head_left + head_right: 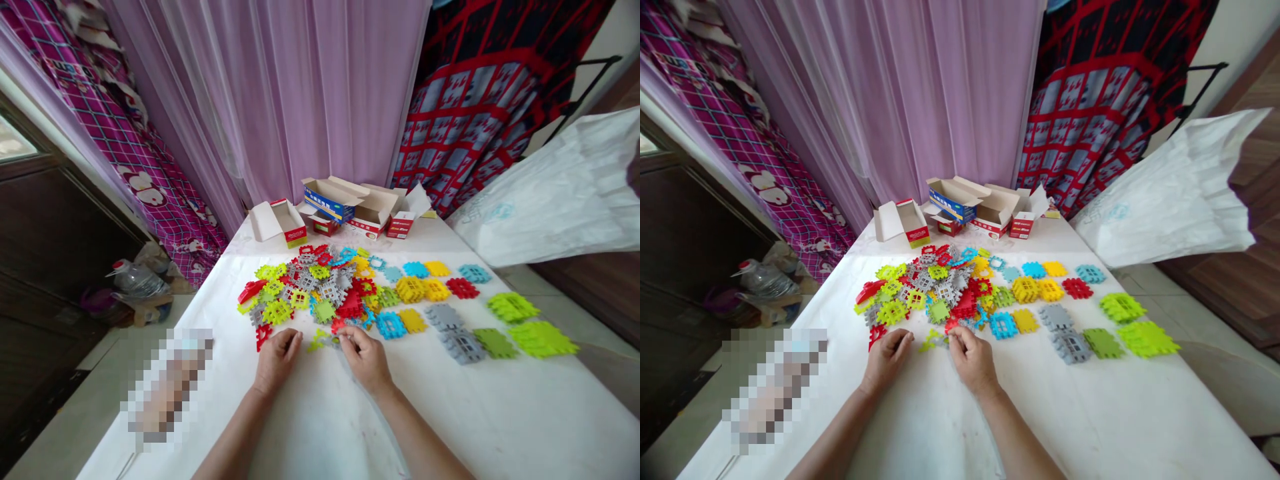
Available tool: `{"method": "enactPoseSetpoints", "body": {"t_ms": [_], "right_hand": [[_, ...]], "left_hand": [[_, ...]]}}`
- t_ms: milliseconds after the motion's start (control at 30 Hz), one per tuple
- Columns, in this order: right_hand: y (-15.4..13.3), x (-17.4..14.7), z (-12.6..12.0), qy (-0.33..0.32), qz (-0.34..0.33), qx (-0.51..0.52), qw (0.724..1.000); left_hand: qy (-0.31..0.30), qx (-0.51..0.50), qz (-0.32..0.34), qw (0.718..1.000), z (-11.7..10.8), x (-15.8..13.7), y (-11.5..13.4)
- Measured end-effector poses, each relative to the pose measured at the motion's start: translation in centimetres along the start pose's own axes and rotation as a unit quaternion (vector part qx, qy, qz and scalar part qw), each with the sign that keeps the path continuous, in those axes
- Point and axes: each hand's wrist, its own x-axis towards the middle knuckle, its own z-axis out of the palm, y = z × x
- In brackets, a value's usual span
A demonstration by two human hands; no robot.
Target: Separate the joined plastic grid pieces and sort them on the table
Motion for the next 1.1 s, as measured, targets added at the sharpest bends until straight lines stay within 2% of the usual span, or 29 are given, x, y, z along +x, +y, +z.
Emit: {"method": "enactPoseSetpoints", "body": {"t_ms": [433,533,600,667,867,1100], "right_hand": [[0.6,0.4,0.3,-0.001,-0.004,-0.025,1.000],[0.7,0.4,0.4,0.000,-0.002,-0.026,1.000],[0.8,0.4,0.4,-0.002,-0.005,-0.027,1.000],[0.8,0.4,0.4,-0.003,-0.009,-0.028,1.000],[1.0,0.3,0.5,-0.007,-0.013,-0.027,1.000],[1.2,0.3,0.7,-0.006,-0.028,-0.027,0.999]], "left_hand": [[0.019,0.017,0.005,1.000,0.3,-0.1,-0.1],[0.083,0.057,0.021,0.995,-0.2,0.0,0.0],[0.150,0.115,0.027,0.982,-1.0,0.4,-0.2],[0.186,0.176,0.015,0.966,-1.9,1.0,-0.5],[0.119,0.234,-0.017,0.965,-2.7,2.1,-1.9],[0.148,0.223,-0.032,0.963,-1.8,2.4,-2.7]]}}
